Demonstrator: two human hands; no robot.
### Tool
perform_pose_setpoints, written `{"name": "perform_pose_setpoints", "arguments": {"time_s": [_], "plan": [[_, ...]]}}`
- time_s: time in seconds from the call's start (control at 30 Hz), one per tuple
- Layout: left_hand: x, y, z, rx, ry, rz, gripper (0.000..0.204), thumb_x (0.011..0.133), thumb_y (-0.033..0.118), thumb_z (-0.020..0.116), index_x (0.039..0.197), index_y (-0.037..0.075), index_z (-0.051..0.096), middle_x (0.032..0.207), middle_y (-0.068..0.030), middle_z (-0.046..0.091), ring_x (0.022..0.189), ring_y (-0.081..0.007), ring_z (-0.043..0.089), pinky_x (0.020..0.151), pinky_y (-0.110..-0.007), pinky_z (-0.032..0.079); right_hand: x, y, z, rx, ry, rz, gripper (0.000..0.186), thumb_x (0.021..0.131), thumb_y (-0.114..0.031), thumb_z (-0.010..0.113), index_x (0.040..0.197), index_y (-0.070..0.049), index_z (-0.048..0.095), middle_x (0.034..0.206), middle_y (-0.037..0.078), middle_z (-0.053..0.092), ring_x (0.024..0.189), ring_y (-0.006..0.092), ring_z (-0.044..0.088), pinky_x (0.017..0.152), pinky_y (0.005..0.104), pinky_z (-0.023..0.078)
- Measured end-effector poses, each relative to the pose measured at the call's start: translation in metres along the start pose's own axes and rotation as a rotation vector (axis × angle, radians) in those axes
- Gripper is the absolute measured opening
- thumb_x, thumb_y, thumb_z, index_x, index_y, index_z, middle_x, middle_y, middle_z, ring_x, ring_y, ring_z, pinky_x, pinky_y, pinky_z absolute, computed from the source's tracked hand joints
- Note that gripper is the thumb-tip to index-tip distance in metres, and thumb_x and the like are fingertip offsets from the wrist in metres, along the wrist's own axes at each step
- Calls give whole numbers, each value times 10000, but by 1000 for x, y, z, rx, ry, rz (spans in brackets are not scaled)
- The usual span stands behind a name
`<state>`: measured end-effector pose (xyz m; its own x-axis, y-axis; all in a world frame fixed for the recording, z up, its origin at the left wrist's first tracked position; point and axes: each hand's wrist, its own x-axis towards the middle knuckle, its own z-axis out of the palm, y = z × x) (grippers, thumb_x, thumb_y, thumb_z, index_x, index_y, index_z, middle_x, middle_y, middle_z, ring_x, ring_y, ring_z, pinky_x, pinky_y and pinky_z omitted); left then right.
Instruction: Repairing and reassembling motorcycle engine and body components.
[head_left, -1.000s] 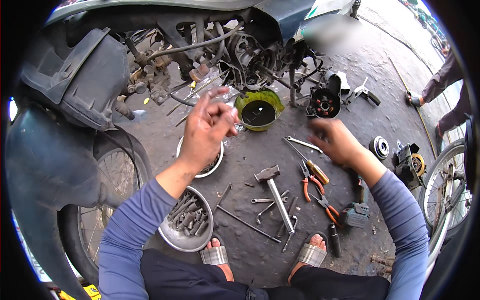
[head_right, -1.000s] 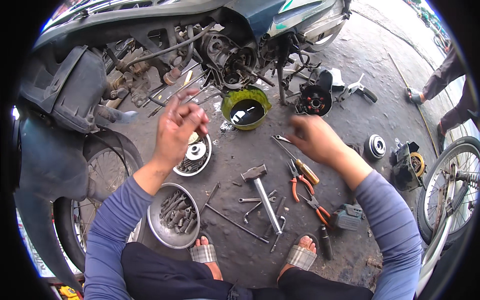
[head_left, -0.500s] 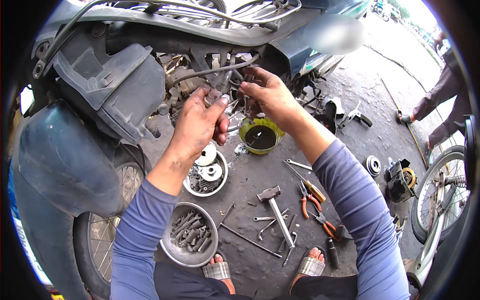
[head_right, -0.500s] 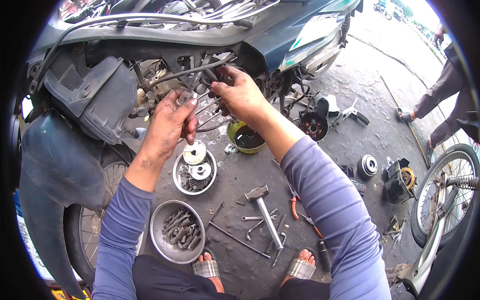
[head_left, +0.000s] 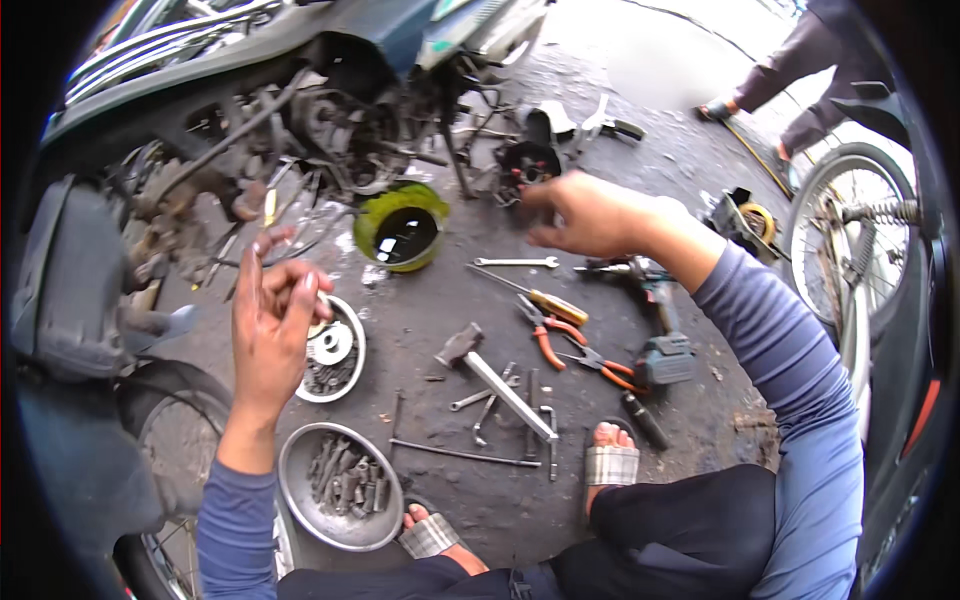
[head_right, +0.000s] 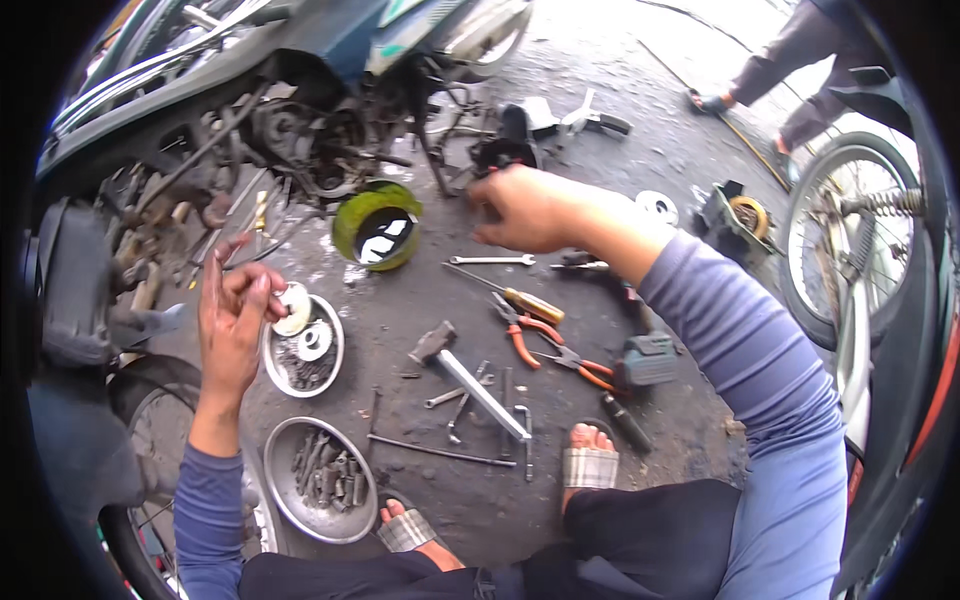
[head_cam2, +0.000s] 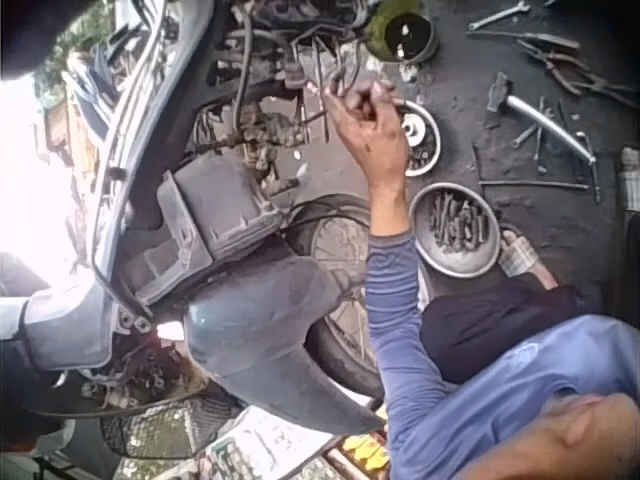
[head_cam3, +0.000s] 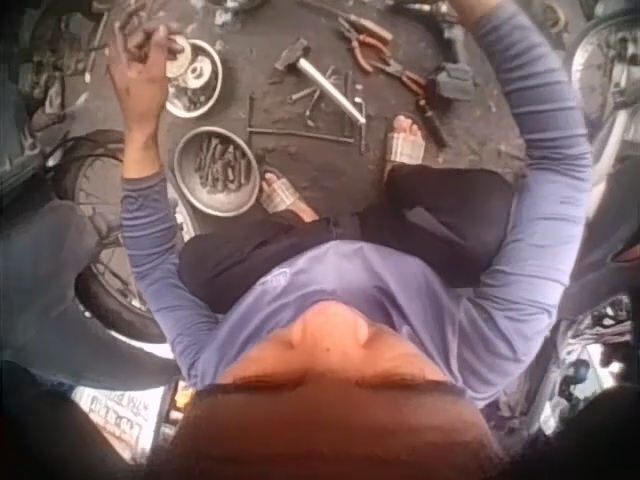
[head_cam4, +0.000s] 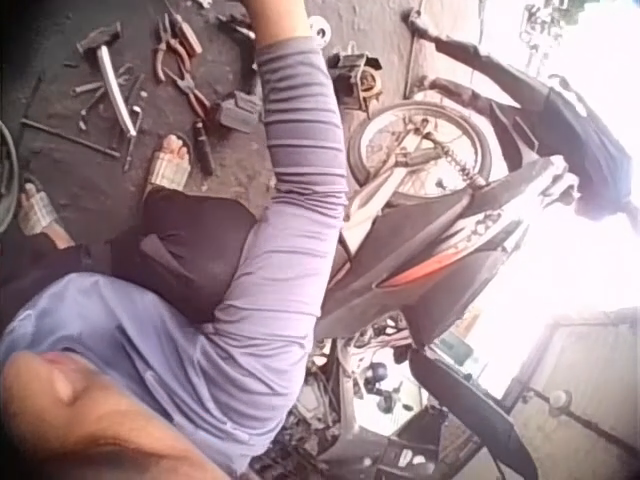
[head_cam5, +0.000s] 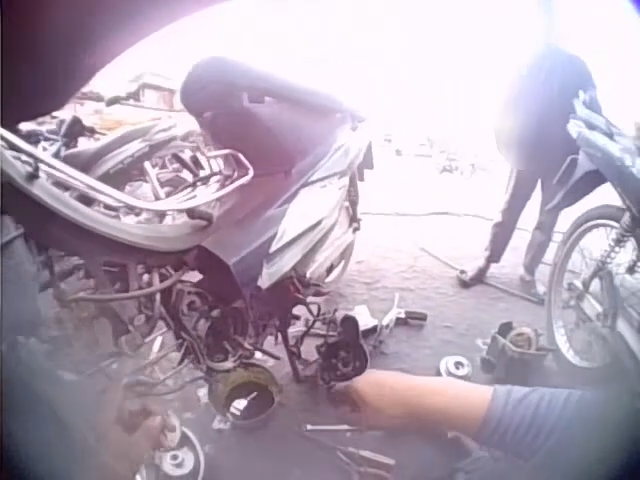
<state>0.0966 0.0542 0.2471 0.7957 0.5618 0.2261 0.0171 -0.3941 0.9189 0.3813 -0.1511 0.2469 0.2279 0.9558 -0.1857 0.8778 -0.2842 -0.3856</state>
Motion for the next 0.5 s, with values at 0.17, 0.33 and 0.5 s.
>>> {"name": "perform_pose_setpoints", "arguments": {"time_s": [0.17,0.33,0.5], "plan": [[-11,-47,40,513,-738,-104,138,862,133,671,887,-1,648,849,-90,645,751,-193,629,682,-324,504,-148,166,101,-136,-82,799,471,822,-417,715,1033,4,688,1043,216,690,992,359,664,856,433,532],[-33,-118,63,611,-1067,-95,220,840,214,693,881,1,655,886,-155,665,838,-322,654,742,-403,516,-216,216,202,576,265,1061,494,811,-400,754,974,58,668,898,187,708,879,258,689,787,361,516],[-57,-139,117,655,-1138,-196,257,862,253,653,976,24,631,943,-163,670,955,-332,650,827,-438,518,-183,220,227,763,343,985,429,767,-268,776,1015,55,642,960,209,701,922,278,687,829,363,515]]}}
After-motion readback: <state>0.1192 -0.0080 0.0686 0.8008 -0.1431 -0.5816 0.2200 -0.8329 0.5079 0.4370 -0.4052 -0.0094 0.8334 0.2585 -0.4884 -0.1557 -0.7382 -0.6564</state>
